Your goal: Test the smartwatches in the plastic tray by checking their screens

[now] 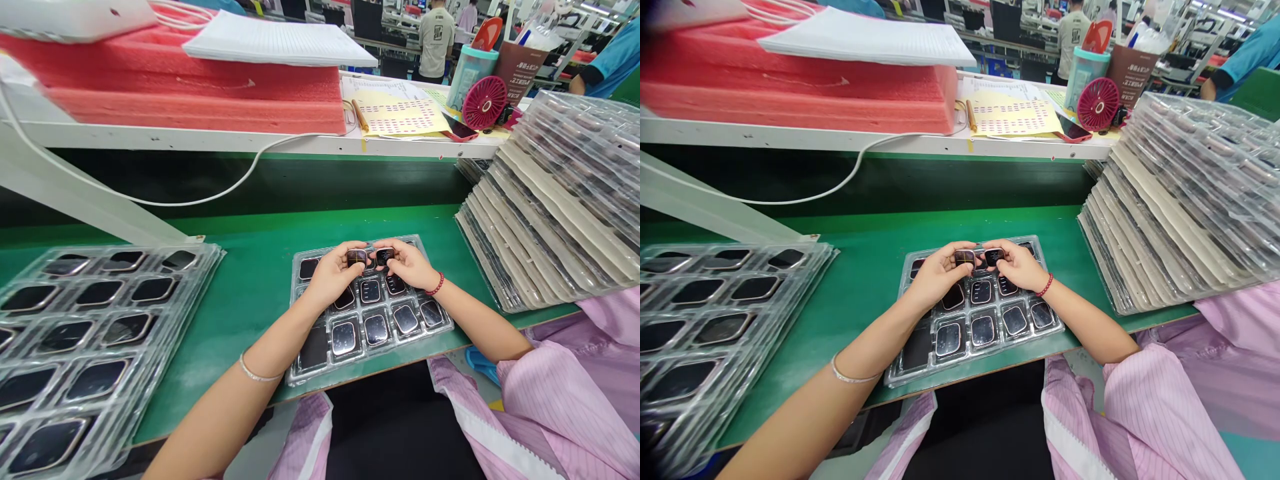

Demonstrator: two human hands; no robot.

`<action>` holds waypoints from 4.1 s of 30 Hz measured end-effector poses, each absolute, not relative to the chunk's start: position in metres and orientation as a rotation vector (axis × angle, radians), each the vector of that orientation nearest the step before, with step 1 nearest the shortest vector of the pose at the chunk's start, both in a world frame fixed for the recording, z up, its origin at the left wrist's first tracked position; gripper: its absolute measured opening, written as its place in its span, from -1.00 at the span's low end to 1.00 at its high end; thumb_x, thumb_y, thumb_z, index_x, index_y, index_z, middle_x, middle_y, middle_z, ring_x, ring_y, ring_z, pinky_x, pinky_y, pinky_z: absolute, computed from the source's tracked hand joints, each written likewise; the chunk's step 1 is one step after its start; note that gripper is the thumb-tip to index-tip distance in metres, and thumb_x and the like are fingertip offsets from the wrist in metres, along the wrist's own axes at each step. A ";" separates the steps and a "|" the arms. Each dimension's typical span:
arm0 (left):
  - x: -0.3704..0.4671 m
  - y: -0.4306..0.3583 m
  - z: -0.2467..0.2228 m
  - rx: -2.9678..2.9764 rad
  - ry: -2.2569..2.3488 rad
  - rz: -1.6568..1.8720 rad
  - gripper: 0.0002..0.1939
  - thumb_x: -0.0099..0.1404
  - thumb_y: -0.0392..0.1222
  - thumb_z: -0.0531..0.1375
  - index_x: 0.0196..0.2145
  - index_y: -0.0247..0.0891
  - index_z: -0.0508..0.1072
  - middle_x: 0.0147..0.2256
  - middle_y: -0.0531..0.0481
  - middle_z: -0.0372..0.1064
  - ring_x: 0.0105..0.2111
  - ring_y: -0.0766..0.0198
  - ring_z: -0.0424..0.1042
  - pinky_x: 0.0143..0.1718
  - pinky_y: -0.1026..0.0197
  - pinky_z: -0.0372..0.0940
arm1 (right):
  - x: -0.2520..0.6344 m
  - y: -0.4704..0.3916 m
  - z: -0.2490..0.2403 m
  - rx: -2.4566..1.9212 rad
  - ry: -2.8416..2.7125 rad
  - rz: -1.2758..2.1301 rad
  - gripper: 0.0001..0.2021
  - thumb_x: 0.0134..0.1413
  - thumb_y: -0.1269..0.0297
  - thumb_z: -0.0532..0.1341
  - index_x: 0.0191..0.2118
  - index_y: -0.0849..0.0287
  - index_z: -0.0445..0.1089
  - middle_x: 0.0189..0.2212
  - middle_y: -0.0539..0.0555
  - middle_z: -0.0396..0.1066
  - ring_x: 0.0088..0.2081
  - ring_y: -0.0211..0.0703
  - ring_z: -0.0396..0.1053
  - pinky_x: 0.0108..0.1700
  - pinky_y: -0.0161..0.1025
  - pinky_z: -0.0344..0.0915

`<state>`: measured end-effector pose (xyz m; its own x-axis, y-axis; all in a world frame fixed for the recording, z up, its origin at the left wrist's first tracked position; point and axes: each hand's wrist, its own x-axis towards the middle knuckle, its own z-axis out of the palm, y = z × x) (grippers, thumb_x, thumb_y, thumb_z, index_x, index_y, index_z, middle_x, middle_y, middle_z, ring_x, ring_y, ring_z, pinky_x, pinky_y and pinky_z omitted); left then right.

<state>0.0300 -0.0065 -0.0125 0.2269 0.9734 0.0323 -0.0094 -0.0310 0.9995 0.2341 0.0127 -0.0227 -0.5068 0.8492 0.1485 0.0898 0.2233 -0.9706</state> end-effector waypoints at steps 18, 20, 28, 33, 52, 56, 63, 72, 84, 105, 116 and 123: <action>0.030 -0.006 -0.012 1.325 1.023 1.090 -0.56 0.00 -0.33 0.23 -0.10 -0.24 0.40 -0.22 -0.06 0.51 -0.11 0.09 0.49 -0.09 0.09 0.35 | 0.235 0.014 -0.022 -0.803 -1.800 1.333 -0.58 0.06 0.46 0.09 0.09 0.19 0.28 -0.04 0.17 0.46 -0.17 -0.15 0.53 -0.32 -0.33 0.50; 0.031 -0.006 -0.012 1.321 1.009 1.082 -0.54 -0.01 -0.36 0.21 -0.08 -0.24 0.39 -0.19 -0.07 0.51 -0.08 0.07 0.48 -0.08 0.08 0.36 | 0.237 0.017 -0.023 -0.817 -1.740 1.393 -0.60 0.10 0.43 0.09 0.09 0.19 0.26 -0.07 0.16 0.47 -0.22 -0.17 0.54 -0.37 -0.34 0.50; 0.029 -0.004 -0.019 1.316 0.972 1.078 -0.38 -0.04 -0.44 0.12 0.05 -0.26 0.35 -0.12 -0.09 0.50 -0.04 0.11 0.47 -0.01 0.07 0.34 | 0.238 0.024 -0.029 -0.774 -1.675 1.447 -0.49 -0.01 0.50 0.13 0.13 0.17 0.22 -0.03 0.17 0.46 -0.22 -0.17 0.51 -0.38 -0.35 0.52; 0.028 -0.004 -0.021 1.314 0.972 1.078 -0.34 -0.04 -0.44 0.11 0.09 -0.27 0.33 -0.08 -0.11 0.50 -0.05 0.11 0.48 -0.01 0.07 0.34 | 0.237 0.021 -0.030 -0.767 -1.724 1.386 -0.46 -0.05 0.55 0.08 0.11 0.16 0.26 -0.02 0.15 0.45 -0.17 -0.15 0.50 -0.29 -0.30 0.52; 0.029 -0.005 -0.018 1.369 0.998 1.098 -0.46 0.10 -0.23 0.27 0.06 -0.28 0.36 -0.17 -0.11 0.51 -0.08 0.07 0.49 -0.08 0.08 0.37 | 0.235 0.014 -0.025 -0.832 -1.734 1.355 -0.61 0.09 0.43 0.14 0.07 0.19 0.30 -0.08 0.16 0.48 -0.26 -0.19 0.54 -0.32 -0.32 0.48; 0.029 -0.006 -0.016 1.369 1.006 1.090 -0.45 0.10 -0.22 0.27 0.07 -0.29 0.35 -0.16 -0.13 0.51 -0.08 0.06 0.50 -0.08 0.07 0.36 | 0.235 0.014 -0.025 -0.841 -1.735 1.347 -0.61 0.08 0.44 0.13 0.07 0.20 0.29 -0.10 0.16 0.48 -0.27 -0.19 0.54 -0.32 -0.31 0.49; 0.029 -0.006 -0.017 1.357 1.029 1.094 -0.44 0.07 -0.21 0.31 0.06 -0.27 0.36 -0.15 -0.12 0.51 -0.10 0.08 0.49 -0.05 0.06 0.35 | 0.235 0.013 -0.024 -0.808 -1.765 1.317 -0.56 0.04 0.46 0.15 0.09 0.18 0.28 -0.06 0.16 0.46 -0.17 -0.14 0.53 -0.17 -0.22 0.51; 0.029 -0.006 -0.014 1.348 1.011 1.112 -0.62 0.10 -0.09 0.33 -0.14 -0.28 0.44 -0.27 -0.08 0.51 -0.29 0.16 0.49 -0.26 0.14 0.37 | 0.235 0.015 -0.024 -0.787 -1.725 1.379 -0.63 0.14 0.39 0.14 0.08 0.21 0.30 -0.10 0.16 0.49 -0.21 -0.17 0.54 -0.30 -0.32 0.50; 0.028 -0.008 -0.009 1.306 1.081 1.094 -0.56 0.18 0.20 0.25 -0.27 -0.28 0.50 -0.41 -0.08 0.54 -0.58 0.30 0.41 -0.65 0.32 0.10 | 0.234 0.013 -0.018 -0.845 -1.582 1.481 -0.70 0.10 0.07 0.29 -0.23 0.25 0.41 -0.45 0.04 0.48 -0.44 -0.28 0.44 -0.38 -0.31 0.47; 0.028 -0.008 -0.011 1.328 1.015 1.054 -0.51 0.16 -0.10 0.29 0.04 -0.28 0.40 -0.25 -0.11 0.54 -0.38 0.23 0.50 -0.51 0.29 0.24 | 0.234 0.013 -0.020 -0.834 -1.652 1.391 -0.74 0.06 0.31 0.25 -0.11 0.20 0.31 -0.31 0.04 0.45 -0.44 -0.31 0.38 -0.37 -0.33 0.40; 0.030 -0.008 -0.009 1.321 0.989 1.091 -0.57 0.10 -0.16 0.31 -0.07 -0.27 0.40 -0.26 -0.07 0.52 -0.19 0.13 0.50 -0.23 0.15 0.38 | 0.235 0.012 -0.018 -0.825 -1.701 1.396 -0.57 0.04 0.43 0.21 0.07 0.16 0.20 -0.19 0.07 0.40 -0.35 -0.27 0.43 -0.33 -0.32 0.44; 0.029 -0.010 -0.006 1.335 1.027 1.080 -0.65 0.14 -0.04 0.30 -0.16 -0.26 0.45 -0.29 -0.08 0.53 -0.36 0.19 0.48 -0.35 0.17 0.37 | 0.237 0.011 -0.016 -0.844 -1.728 1.403 -0.71 0.08 0.37 0.21 -0.04 0.19 0.29 -0.24 0.08 0.45 -0.39 -0.27 0.42 -0.36 -0.32 0.42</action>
<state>0.0294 -0.0097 -0.0056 0.2137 0.9759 0.0439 -0.0054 -0.0438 0.9990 0.2365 0.0114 -0.0164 -0.5070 0.8505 0.1403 0.0374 0.1844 -0.9821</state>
